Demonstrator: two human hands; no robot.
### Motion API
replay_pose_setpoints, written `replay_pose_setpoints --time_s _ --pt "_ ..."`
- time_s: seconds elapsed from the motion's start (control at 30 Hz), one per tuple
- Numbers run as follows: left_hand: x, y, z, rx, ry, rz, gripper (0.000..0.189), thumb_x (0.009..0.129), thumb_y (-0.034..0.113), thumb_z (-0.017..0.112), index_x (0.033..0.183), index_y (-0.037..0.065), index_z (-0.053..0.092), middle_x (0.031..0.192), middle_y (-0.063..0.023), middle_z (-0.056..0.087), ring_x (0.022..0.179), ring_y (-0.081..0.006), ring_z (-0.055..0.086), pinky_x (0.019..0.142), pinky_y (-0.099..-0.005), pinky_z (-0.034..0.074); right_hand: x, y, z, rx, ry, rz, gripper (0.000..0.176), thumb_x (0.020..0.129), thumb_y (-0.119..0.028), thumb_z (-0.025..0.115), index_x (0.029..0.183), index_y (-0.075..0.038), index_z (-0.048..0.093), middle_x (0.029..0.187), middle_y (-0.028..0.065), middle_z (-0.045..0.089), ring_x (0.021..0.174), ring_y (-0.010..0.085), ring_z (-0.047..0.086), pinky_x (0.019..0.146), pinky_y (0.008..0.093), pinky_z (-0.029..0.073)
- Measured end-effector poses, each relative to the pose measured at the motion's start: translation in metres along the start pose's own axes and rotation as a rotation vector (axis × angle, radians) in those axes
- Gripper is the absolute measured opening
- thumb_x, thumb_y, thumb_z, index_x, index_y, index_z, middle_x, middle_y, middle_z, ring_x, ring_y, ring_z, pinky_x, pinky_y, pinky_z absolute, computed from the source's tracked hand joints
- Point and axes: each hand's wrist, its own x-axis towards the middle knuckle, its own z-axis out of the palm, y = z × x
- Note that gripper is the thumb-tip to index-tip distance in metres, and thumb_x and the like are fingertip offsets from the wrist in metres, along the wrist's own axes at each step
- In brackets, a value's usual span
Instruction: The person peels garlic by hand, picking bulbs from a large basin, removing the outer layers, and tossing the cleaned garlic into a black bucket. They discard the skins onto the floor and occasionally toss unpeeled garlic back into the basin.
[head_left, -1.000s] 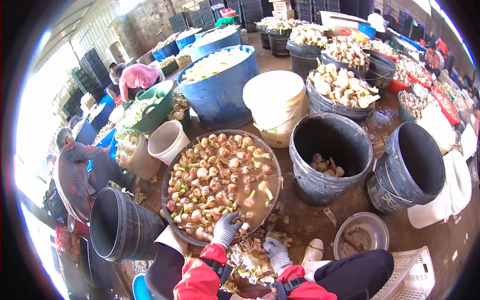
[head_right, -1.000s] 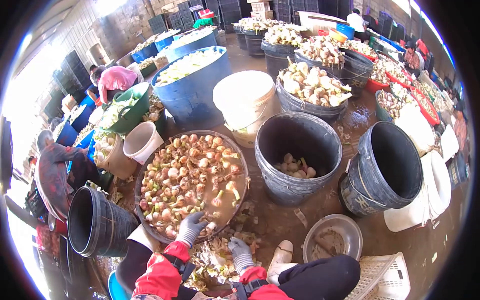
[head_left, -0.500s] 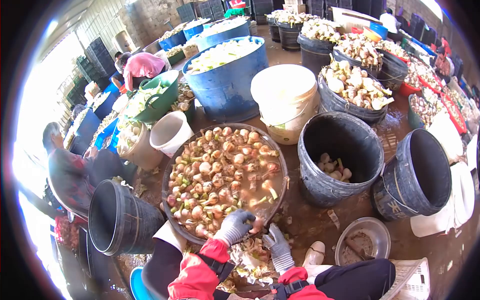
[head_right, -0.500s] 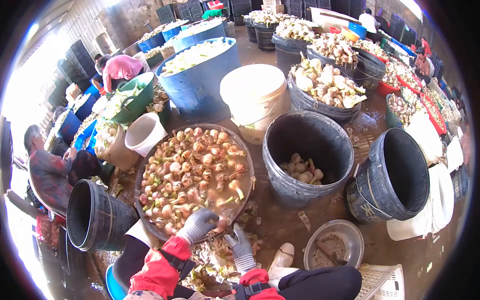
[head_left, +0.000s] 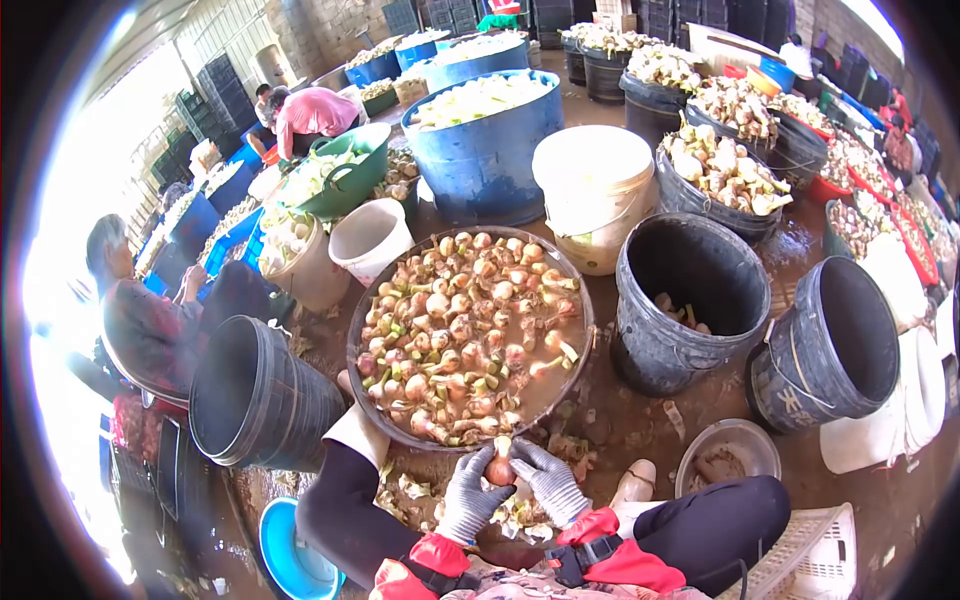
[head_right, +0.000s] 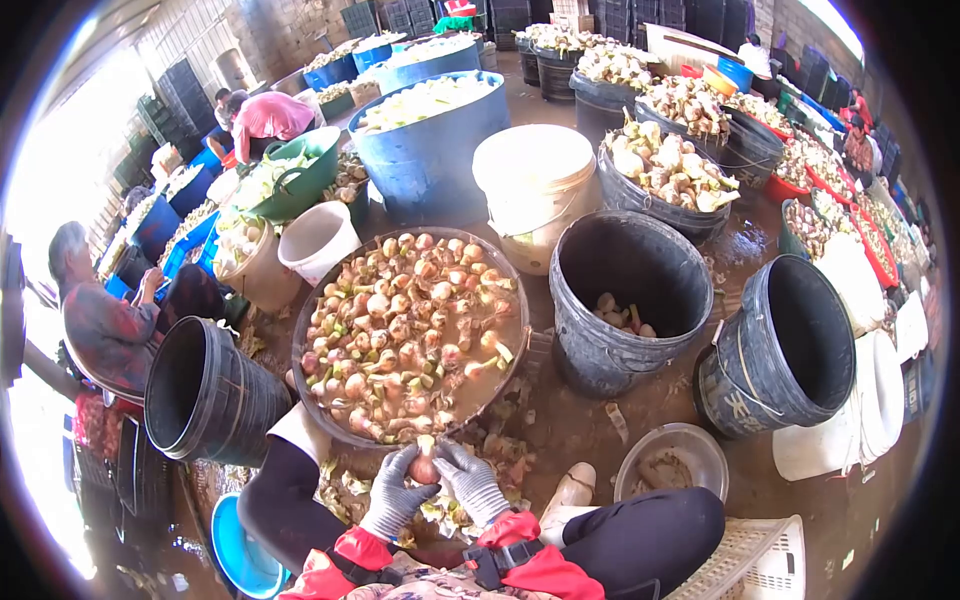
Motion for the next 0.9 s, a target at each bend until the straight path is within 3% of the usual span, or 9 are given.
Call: replay_pose_setpoints --time_s 0.1,0.17,0.27,0.47,0.53,0.6,0.67,0.8,0.9 --pt "-0.006 0.006 -0.003 0.078 -0.018 0.075 0.070 0.053 0.014 0.085 0.116 0.003 0.057 0.108 -0.0141 0.054 0.099 -0.0270 0.057 0.086 -0.0337 0.047 -0.008 0.002 0.004 -0.045 0.033 0.007 0.042 0.085 -0.010 0.062 0.123 0.002 0.052 0.116 0.0112 0.061 0.105 0.0166 0.057 0.091 0.0270 0.045" --pt "-0.009 0.007 -0.001 0.054 0.005 0.095 0.068 0.053 0.014 0.084 0.114 0.006 0.057 0.102 -0.0137 0.054 0.094 -0.0282 0.056 0.082 -0.0354 0.048 -0.009 0.005 0.003 -0.443 0.112 -0.248 0.042 0.083 -0.008 0.060 0.124 -0.001 0.052 0.115 0.0167 0.061 0.104 0.0241 0.060 0.089 0.0302 0.046" --pt "-0.011 0.017 -0.001 0.159 -0.016 0.109 0.063 0.057 0.014 0.082 0.114 0.007 0.056 0.099 -0.0152 0.052 0.089 -0.0317 0.055 0.077 -0.0375 0.048 -0.013 0.009 0.008 -0.576 0.178 -0.274 0.039 0.082 -0.004 0.060 0.120 0.001 0.053 0.112 0.0206 0.060 0.105 0.0293 0.059 0.090 0.0326 0.046" --pt "-0.010 0.015 0.008 0.319 -0.113 0.132 0.064 0.055 0.018 0.083 0.113 0.010 0.058 0.098 -0.0154 0.052 0.092 -0.0323 0.054 0.081 -0.0408 0.046 -0.005 0.028 0.005 -0.529 0.293 -0.214 0.033 0.084 0.001 0.050 0.117 -0.002 0.056 0.108 0.0189 0.062 0.100 0.0254 0.061 0.089 0.0312 0.046" --pt "-0.011 0.000 0.016 -0.124 -0.058 0.046 0.065 0.061 0.019 0.083 0.118 0.009 0.054 0.104 -0.0146 0.054 0.093 -0.0301 0.056 0.084 -0.0367 0.047 -0.005 0.024 -0.002 -0.329 0.171 -0.125 0.034 0.084 0.001 0.052 0.117 -0.001 0.056 0.107 0.0140 0.064 0.099 0.0189 0.060 0.087 0.0285 0.047" --pt "-0.011 0.013 0.009 -1.209 -0.201 -0.572 0.076 0.069 0.016 0.079 0.132 0.012 0.037 0.112 -0.0153 0.054 0.090 -0.0260 0.060 0.079 -0.0366 0.053 -0.007 0.011 -0.007 -0.265 0.087 -0.123 0.034 0.084 -0.001 0.054 0.118 0.001 0.055 0.108 0.0102 0.063 0.099 0.0155 0.059 0.087 0.0261 0.046" --pt "-0.005 0.029 -0.005 -1.591 -0.259 -0.595 0.073 0.072 0.019 0.075 0.133 0.012 0.035 0.111 -0.0145 0.054 0.090 -0.0243 0.060 0.075 -0.0381 0.055 -0.010 -0.002 -0.008 -0.013 0.020 -0.019 0.036 0.085 -0.004 0.054 0.120 0.003 0.052 0.110 0.0101 0.062 0.101 0.0159 0.058 0.088 0.0254 0.046" --pt "-0.001 0.018 -0.004 -1.592 -0.261 -0.586 0.068 0.076 0.025 0.072 0.133 0.012 0.036 0.112 -0.0137 0.054 0.092 -0.0248 0.060 0.076 -0.0379 0.055 -0.010 0.000 -0.010 0.326 -0.057 0.106 0.034 0.088 -0.012 0.059 0.118 0.003 0.055 0.109 0.0082 0.061 0.097 0.0148 0.058 0.087 0.0265 0.047" --pt "-0.008 0.007 -0.001 -1.246 -0.181 -0.549 0.063 0.082 0.036 0.066 0.132 0.009 0.037 0.116 -0.0112 0.052 0.096 -0.0230 0.058 0.077 -0.0384 0.053 -0.009 0.001 -0.009 0.437 -0.107 0.205 0.032 0.087 -0.015 0.061 0.114 0.002 0.057 0.107 0.0073 0.062 0.093 0.0147 0.059 0.084 0.0277 0.048"
